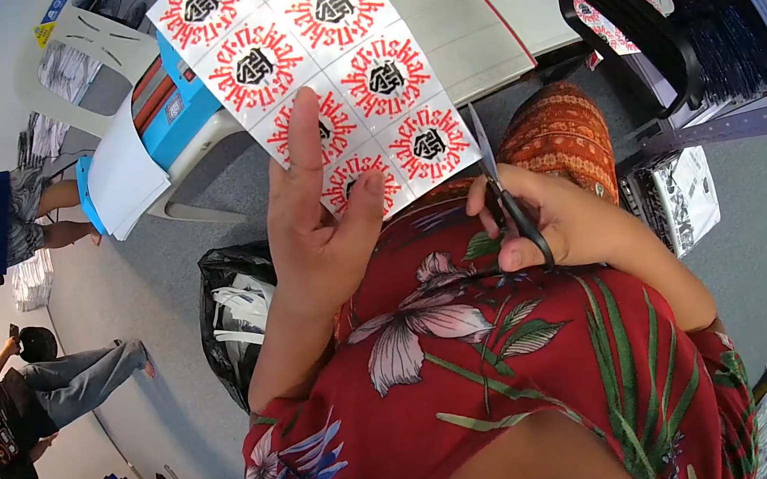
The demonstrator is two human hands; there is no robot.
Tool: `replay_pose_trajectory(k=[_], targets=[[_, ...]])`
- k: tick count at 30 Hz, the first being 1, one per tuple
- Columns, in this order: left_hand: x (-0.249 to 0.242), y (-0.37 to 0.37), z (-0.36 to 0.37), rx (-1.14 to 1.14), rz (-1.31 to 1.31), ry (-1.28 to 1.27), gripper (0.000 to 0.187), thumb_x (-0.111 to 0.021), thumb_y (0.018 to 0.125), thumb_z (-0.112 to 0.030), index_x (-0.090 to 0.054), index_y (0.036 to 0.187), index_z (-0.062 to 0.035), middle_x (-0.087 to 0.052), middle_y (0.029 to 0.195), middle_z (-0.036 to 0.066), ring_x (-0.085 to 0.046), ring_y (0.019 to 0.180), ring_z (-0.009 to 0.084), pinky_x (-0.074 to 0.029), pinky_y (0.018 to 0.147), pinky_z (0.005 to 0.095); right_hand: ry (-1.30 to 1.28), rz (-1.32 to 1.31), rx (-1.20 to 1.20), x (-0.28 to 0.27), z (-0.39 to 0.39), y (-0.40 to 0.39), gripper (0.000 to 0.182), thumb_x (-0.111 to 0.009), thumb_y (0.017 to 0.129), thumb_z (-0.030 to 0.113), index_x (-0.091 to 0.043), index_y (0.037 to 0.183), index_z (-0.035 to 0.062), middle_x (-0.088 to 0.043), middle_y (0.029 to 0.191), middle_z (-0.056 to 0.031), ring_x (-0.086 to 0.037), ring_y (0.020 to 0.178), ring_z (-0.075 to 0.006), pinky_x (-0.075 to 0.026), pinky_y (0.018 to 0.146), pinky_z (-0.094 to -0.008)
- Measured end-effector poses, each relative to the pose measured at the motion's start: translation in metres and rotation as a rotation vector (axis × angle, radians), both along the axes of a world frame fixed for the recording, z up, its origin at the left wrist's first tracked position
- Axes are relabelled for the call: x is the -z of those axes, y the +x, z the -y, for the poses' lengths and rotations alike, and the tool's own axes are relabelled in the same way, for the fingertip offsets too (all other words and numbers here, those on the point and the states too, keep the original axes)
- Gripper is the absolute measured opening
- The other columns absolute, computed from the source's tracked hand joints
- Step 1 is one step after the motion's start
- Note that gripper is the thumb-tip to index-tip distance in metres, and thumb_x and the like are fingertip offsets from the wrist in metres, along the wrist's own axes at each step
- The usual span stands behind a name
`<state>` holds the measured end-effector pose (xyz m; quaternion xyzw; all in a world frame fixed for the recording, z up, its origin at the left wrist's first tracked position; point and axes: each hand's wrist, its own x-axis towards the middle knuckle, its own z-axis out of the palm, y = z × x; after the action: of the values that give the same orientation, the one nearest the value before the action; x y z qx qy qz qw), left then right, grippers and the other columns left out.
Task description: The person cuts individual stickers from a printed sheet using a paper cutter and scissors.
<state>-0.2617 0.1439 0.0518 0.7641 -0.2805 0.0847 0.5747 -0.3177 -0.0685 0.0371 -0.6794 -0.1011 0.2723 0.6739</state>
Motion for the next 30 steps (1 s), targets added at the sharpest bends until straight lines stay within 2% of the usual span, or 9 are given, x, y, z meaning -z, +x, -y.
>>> replay_pose_trajectory(k=[10, 13, 22, 25, 28, 30], targets=[[0.0006, -0.0043, -0.0017, 0.016, -0.055, -0.059, 0.062, -0.054, 0.073, 0.003, -0.024, 0.128, 0.0043, -0.039, 0.117, 0.021, -0.046, 0.102, 0.0228, -0.039, 0.083, 0.0308, -0.026, 0.0, 0.015, -0.0022, -0.0009, -0.003, 0.052, -0.072, 0.063, 0.037, -0.046, 0.098, 0.0083, -0.047, 0.076, -0.0014, -0.046, 0.068, -0.0105, -0.037, 0.058, -0.0245], [-0.0019, -0.0053, 0.0, 0.011, -0.037, -0.052, 0.063, -0.056, 0.073, 0.001, -0.025, 0.127, 0.0049, -0.042, 0.114, 0.021, -0.048, 0.099, 0.0222, -0.04, 0.082, 0.0304, -0.036, -0.037, 0.029, -0.0021, -0.001, -0.0037, 0.063, -0.073, 0.057, 0.047, -0.045, 0.097, 0.0071, -0.047, 0.077, -0.0007, -0.044, 0.067, -0.0078, -0.036, 0.059, -0.0207], [0.0004, -0.0055, 0.0003, 0.004, 0.006, -0.048, 0.065, -0.058, 0.072, -0.002, -0.024, 0.127, 0.0054, -0.045, 0.112, 0.021, -0.048, 0.098, 0.0232, -0.039, 0.082, 0.0302, -0.047, -0.03, 0.03, -0.0004, 0.0, -0.0042, 0.058, -0.073, 0.059, 0.042, -0.045, 0.097, 0.0078, -0.046, 0.075, -0.0002, -0.044, 0.067, -0.0073, -0.036, 0.058, -0.0198], [0.0001, -0.0055, -0.0024, -0.024, 0.043, 0.045, 0.065, -0.058, 0.072, 0.0, -0.024, 0.128, 0.0048, -0.043, 0.114, 0.021, -0.047, 0.101, 0.023, -0.039, 0.083, 0.0305, -0.04, -0.055, 0.026, -0.0012, 0.0005, -0.0035, 0.055, -0.074, 0.061, 0.038, -0.046, 0.096, 0.008, -0.046, 0.075, 0.0, -0.044, 0.065, -0.0069, -0.036, 0.056, -0.0195], [0.0009, -0.007, 0.0016, 0.014, -0.039, -0.082, 0.066, -0.057, 0.072, 0.003, -0.023, 0.128, 0.0038, -0.039, 0.117, 0.021, -0.045, 0.103, 0.0229, -0.039, 0.084, 0.0309, -0.069, -0.039, 0.026, 0.0015, 0.0015, -0.0027, 0.053, -0.074, 0.061, 0.037, -0.046, 0.095, 0.008, -0.046, 0.073, 0.0005, -0.043, 0.064, -0.0065, -0.036, 0.055, -0.0195], [0.0014, -0.0077, 0.0011, 0.002, -0.05, -0.068, 0.066, -0.057, 0.072, 0.004, -0.023, 0.129, 0.0032, -0.037, 0.119, 0.02, -0.044, 0.104, 0.0228, -0.039, 0.085, 0.0309, -0.071, -0.034, 0.034, 0.0028, 0.0012, -0.0021, 0.052, -0.074, 0.061, 0.035, -0.046, 0.095, 0.0077, -0.046, 0.072, 0.0007, -0.043, 0.063, -0.0063, -0.036, 0.054, -0.0194]])
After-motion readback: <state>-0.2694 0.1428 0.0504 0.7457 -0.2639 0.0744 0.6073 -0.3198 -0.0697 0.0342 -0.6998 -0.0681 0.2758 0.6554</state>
